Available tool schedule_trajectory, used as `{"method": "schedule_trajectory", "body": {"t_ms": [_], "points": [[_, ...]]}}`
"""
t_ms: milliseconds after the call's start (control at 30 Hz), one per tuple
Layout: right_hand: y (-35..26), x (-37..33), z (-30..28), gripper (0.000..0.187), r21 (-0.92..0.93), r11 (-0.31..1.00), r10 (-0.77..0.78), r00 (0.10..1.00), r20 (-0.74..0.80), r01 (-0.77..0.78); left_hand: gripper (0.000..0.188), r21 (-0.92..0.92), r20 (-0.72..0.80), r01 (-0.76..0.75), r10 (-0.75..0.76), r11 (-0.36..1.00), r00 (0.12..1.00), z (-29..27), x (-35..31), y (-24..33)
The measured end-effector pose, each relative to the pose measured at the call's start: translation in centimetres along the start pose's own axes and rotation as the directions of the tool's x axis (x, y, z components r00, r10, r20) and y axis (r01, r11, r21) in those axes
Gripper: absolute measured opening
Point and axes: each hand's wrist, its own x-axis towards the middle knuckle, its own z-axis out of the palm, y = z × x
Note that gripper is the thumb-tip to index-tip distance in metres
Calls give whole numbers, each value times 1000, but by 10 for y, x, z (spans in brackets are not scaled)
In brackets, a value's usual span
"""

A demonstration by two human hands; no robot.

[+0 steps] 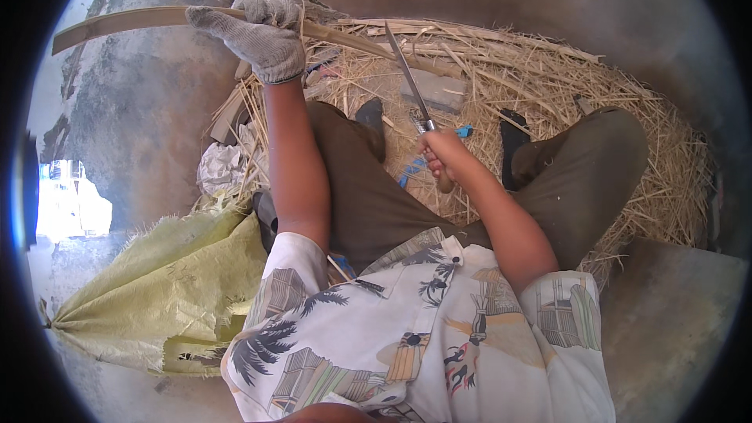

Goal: The person sits on the floor and uses a large knife to cut and split thin wooden sticks. They hold the sticks with a gloved left hand and repeatedly strike them with the knife in their right hand to separate them into smaller pieces.

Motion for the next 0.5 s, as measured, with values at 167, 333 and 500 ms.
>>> {"method": "schedule_trajectory", "body": {"t_ms": [167, 333, 500], "points": [[-25, -66, 34, 32, 150, 976, -154, 987, -41, 158, 78, 31, -27, -32, 32, 999, 999, 7, -3, -2], [-26, -59, 29, 30, -425, 459, -888, 402, -222, 780, 77, 82, -58, -79, 84, 993, 995, 18, -10, -2], [1, 9, -4, 29, -621, 646, -722, 620, -308, 445, 76, 65, -19, -54, 55, 996, 998, 24, -12, 0]]}}
